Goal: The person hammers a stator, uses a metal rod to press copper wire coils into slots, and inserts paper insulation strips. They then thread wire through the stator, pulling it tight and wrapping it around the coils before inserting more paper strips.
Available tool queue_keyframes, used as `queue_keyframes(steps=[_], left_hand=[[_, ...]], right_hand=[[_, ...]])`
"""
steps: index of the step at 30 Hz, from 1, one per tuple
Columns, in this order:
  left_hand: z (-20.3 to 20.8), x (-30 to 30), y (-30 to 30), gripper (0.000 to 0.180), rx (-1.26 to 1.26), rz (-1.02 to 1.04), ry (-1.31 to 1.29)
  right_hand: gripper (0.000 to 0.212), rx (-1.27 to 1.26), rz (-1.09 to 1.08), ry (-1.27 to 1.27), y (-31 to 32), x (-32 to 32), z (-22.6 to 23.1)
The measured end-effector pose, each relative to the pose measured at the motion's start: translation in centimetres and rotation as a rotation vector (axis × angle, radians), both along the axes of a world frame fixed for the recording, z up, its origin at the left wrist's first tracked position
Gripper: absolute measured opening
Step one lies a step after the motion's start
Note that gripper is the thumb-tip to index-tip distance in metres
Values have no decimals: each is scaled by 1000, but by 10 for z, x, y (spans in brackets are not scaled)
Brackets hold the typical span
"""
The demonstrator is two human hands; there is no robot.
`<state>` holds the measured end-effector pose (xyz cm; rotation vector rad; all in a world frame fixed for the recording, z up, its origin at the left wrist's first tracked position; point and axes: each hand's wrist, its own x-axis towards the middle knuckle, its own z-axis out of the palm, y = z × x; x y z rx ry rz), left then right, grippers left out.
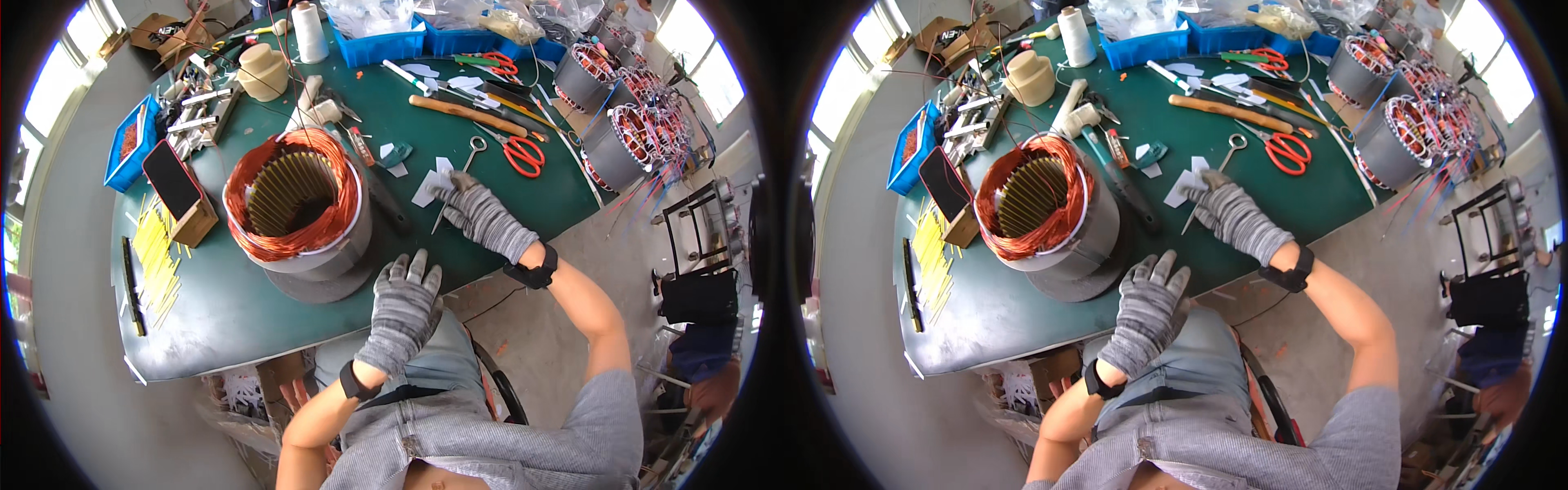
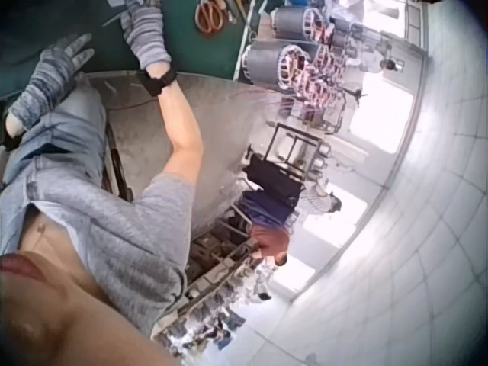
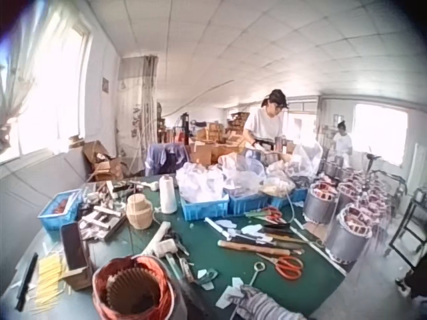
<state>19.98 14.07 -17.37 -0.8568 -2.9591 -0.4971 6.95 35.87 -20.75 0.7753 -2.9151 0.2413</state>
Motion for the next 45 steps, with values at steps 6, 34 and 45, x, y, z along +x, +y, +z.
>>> queue_keyframes(steps=[6,34,45], left_hand=[[16,-56,42,58,-110,111,-112],[-23,18,7,29,264,-61,360],[36,24,-53,19,1735,374,-1181]], right_hand=[[49,219,109,1,25,-39,26],[20,-208,-63,269,77,135,0],[13,-898,-324,-176,15,134,43]])
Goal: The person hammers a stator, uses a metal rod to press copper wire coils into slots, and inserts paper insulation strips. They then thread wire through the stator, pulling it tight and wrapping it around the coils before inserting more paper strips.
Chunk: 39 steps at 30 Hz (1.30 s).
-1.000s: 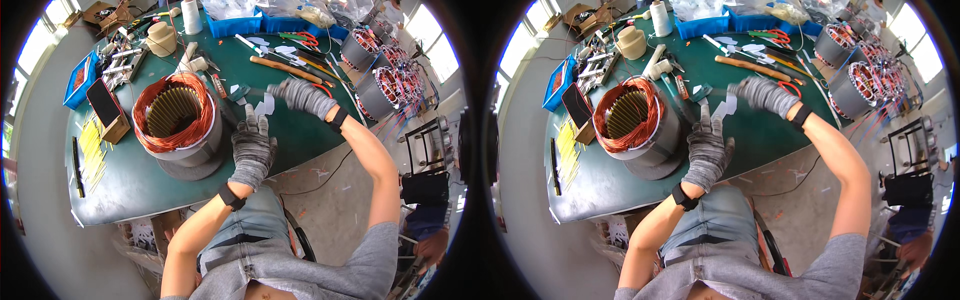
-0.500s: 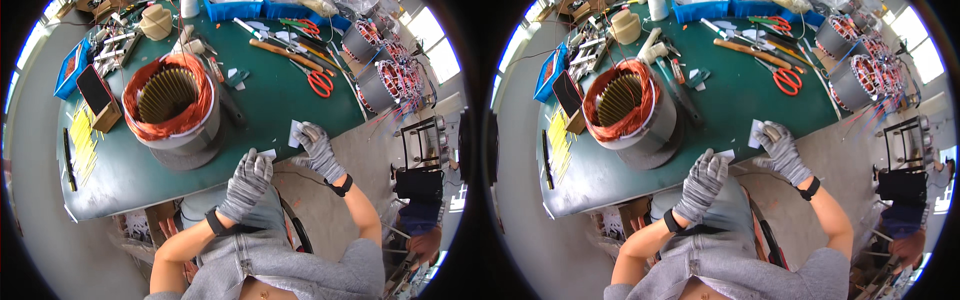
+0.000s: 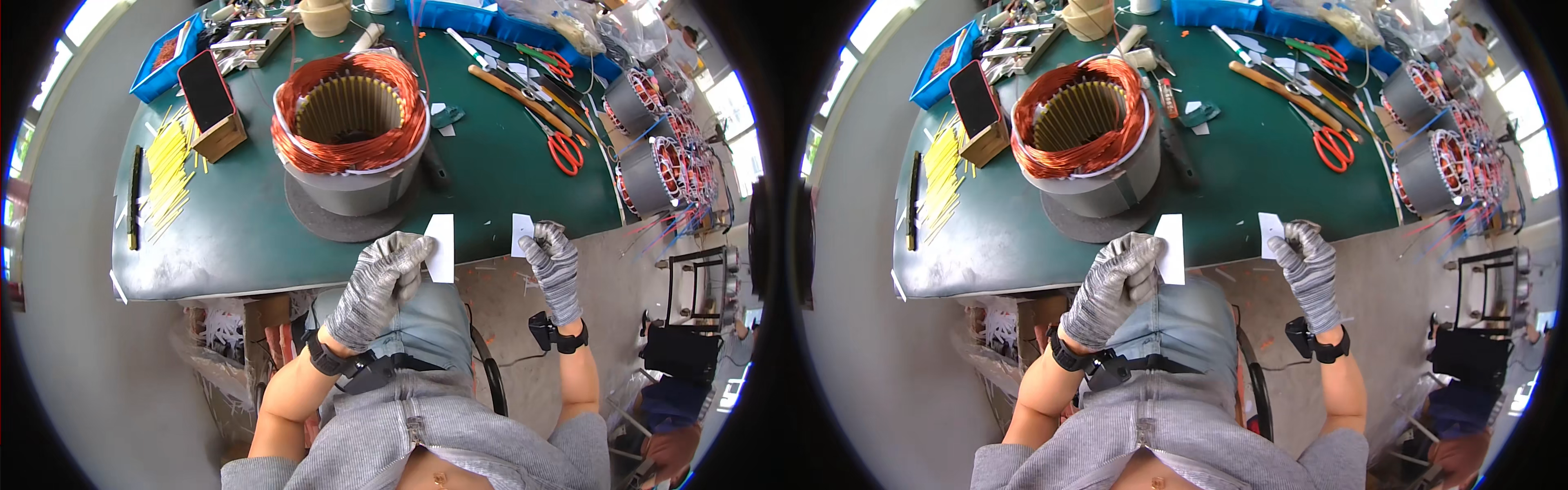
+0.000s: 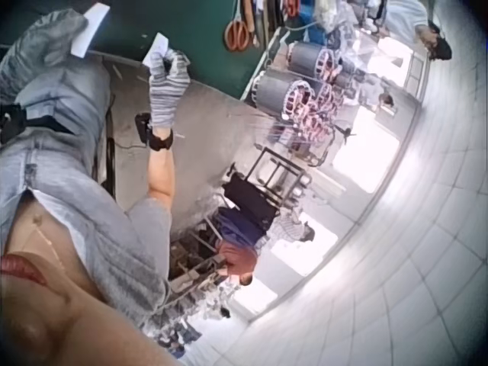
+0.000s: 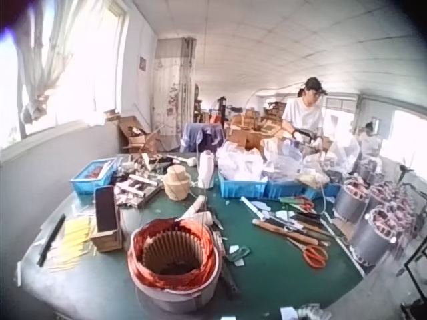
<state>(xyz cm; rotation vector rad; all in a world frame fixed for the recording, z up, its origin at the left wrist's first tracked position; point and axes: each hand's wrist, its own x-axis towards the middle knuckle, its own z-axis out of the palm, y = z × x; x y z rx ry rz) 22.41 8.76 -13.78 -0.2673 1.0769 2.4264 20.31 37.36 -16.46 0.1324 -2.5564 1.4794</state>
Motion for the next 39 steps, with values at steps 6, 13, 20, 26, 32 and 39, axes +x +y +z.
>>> queue_keyframes(steps=[6,13,20,26,32,39], left_hand=[[14,20,-18,24,-354,103,220],[56,23,-96,42,-588,878,477],[75,-45,-124,10,-997,647,1193],[69,-90,-73,24,-1403,607,1615],[47,-80,-56,26,-1351,852,1445],[56,-69,-66,28,-1316,829,1561]], right_hand=[[10,179,171,199,-22,-18,0],[19,-127,202,196,-60,-67,72],[28,399,852,723,-131,-134,156],[14,-945,665,230,-80,-180,215],[25,-270,295,109,-64,-156,111],[31,374,925,562,-155,-205,135]])
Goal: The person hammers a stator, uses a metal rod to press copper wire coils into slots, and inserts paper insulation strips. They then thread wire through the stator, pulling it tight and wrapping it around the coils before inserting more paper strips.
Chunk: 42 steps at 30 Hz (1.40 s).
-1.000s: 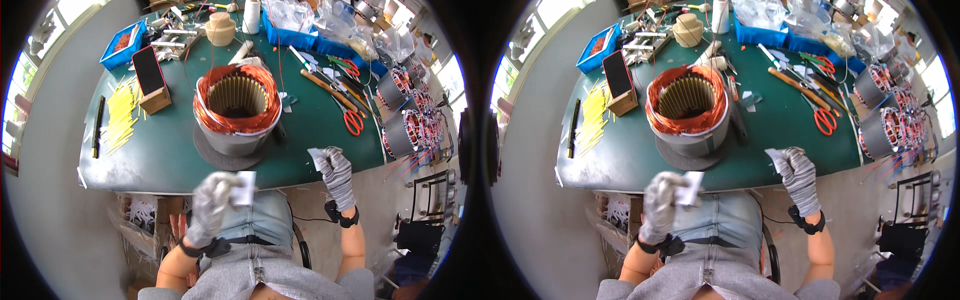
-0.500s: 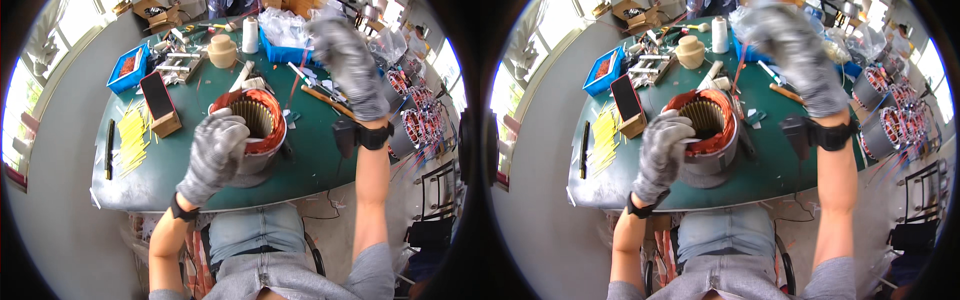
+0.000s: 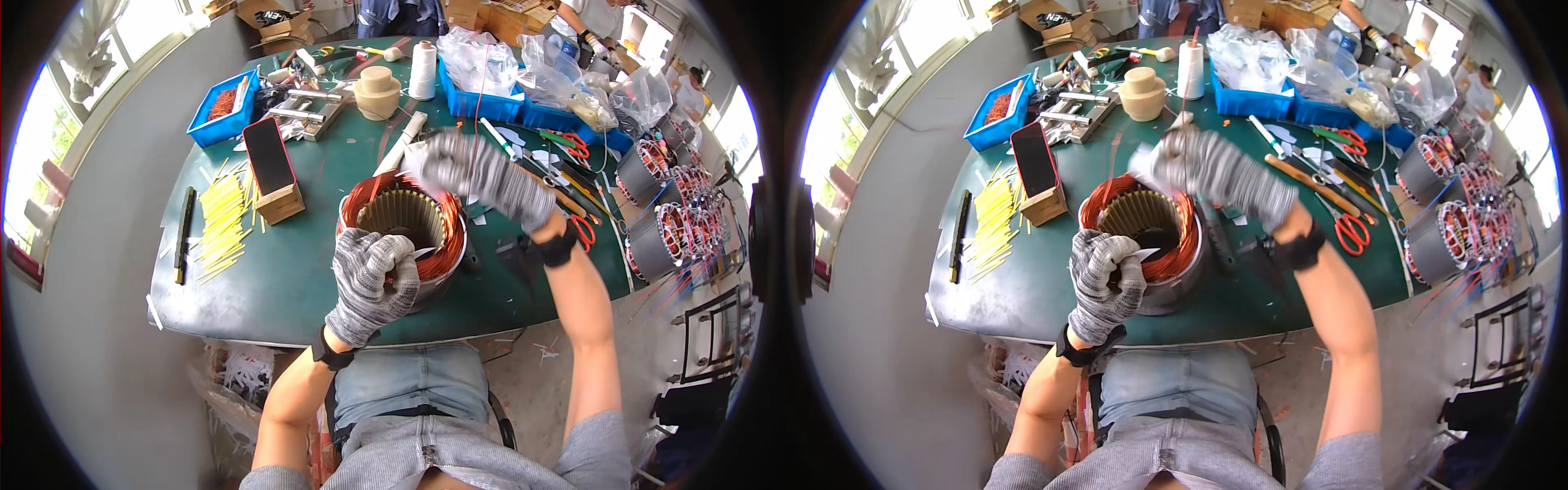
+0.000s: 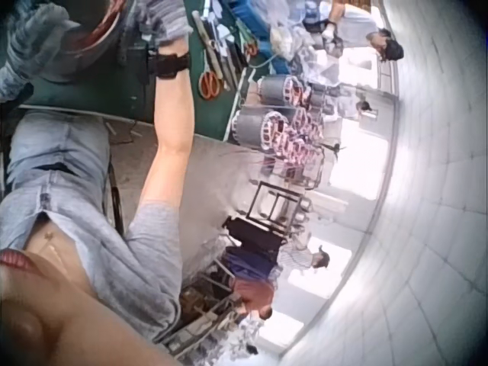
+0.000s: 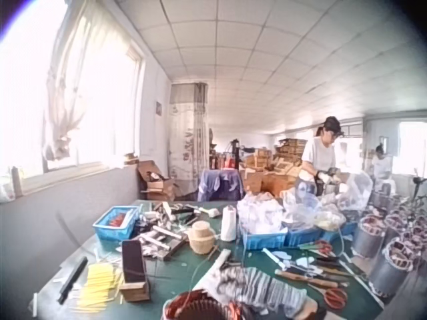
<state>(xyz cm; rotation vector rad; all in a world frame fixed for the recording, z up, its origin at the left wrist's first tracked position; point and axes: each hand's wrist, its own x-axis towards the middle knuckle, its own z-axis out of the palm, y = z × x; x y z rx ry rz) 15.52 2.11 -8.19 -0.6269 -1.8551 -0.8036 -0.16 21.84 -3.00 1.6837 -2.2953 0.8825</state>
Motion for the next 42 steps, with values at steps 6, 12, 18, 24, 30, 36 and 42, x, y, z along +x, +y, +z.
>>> queue_keyframes(steps=[6,12,18,24,30,36,42], left_hand=[[5,-7,-40,9,394,-398,-327],[31,-52,-128,40,400,-193,-261],[27,-115,-105,44,177,-614,-1051],[55,-94,-74,54,-120,-769,-1134],[76,-106,-59,52,33,-956,-1411],[76,-106,-44,63,12,-741,-1468],[71,-95,-38,55,146,-686,-1447]], right_hand=[[13,-1264,-70,-1237,76,-95,6],[18,-612,-679,-323,123,11,-48],[24,-435,-394,-297,51,65,-82],[18,-444,-498,-201,2,94,-45],[16,-503,-430,-184,17,80,-31],[20,-582,-473,-410,21,57,-74],[15,-754,-555,-624,36,83,-85]])
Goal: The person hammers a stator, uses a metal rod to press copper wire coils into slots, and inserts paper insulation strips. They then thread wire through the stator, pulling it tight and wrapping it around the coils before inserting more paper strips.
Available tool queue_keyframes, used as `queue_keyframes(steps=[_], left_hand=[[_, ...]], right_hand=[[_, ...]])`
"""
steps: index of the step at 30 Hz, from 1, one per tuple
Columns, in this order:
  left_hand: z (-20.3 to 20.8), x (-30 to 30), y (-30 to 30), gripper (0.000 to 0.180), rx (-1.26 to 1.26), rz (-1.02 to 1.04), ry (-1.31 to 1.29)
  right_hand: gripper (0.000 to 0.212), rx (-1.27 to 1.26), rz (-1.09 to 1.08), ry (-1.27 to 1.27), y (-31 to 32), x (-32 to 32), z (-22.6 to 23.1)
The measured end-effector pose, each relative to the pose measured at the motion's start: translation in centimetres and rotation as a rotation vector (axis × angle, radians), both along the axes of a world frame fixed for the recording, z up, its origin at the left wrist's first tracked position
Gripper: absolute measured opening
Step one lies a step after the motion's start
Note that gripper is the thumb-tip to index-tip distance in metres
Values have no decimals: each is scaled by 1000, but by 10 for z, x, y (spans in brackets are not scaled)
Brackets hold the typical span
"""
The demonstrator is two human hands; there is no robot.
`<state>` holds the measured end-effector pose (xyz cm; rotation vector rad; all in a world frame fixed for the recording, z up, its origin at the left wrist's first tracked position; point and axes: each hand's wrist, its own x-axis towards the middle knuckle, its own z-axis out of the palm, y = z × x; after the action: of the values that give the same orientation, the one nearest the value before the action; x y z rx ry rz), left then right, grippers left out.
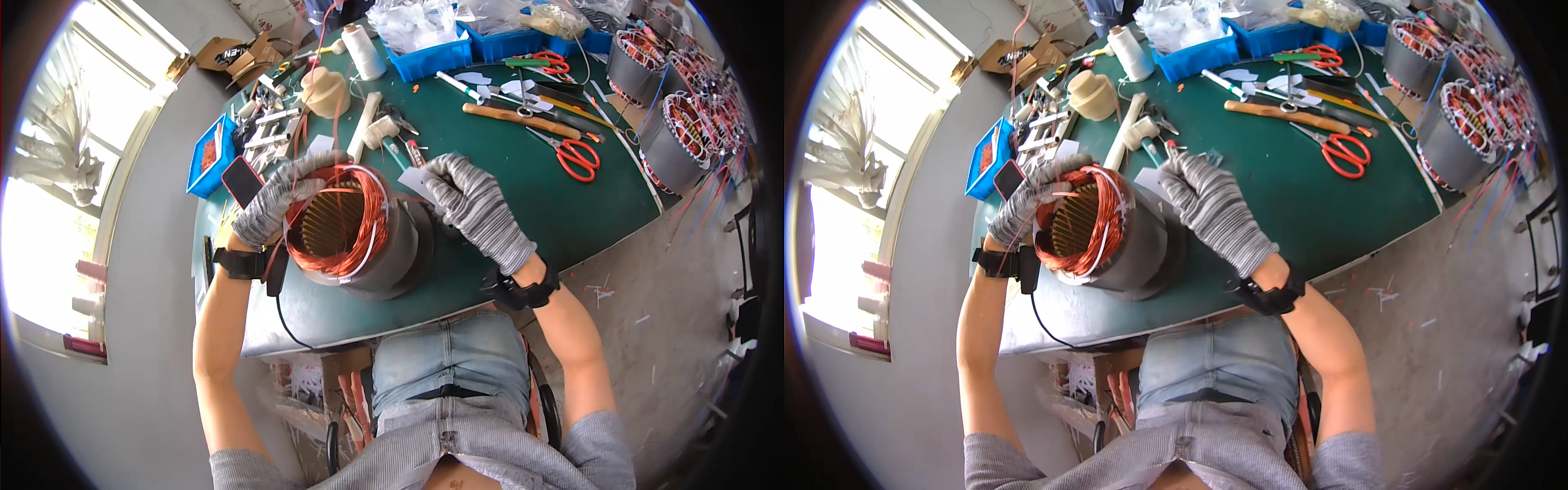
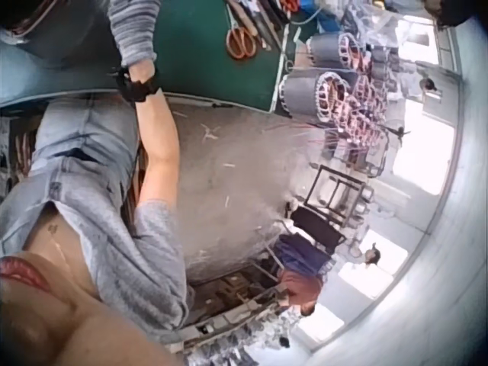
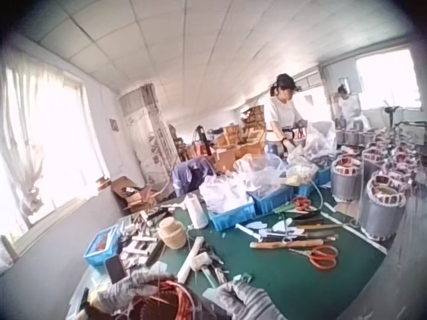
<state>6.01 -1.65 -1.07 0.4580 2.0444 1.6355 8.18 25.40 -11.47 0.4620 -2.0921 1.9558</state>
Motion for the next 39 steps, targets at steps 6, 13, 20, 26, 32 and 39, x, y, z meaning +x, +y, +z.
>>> queue_keyframes(steps=[6,13,20,26,32,39], left_hand=[[-4,20,-15,48,-160,126,146],[-12,-9,-26,39,-118,-91,519],[-40,-13,-24,27,21,18,580],[-45,-12,-20,28,107,81,567],[-41,-19,-20,28,33,1,676],[-32,-22,-12,18,-191,104,635]], right_hand=[[16,312,161,80,-1,-31,32],[19,557,468,289,-35,-92,62],[18,870,378,510,-48,-99,75],[16,649,250,406,-47,-77,52],[15,616,171,252,-46,-72,50],[17,569,125,428,-50,-64,44]])
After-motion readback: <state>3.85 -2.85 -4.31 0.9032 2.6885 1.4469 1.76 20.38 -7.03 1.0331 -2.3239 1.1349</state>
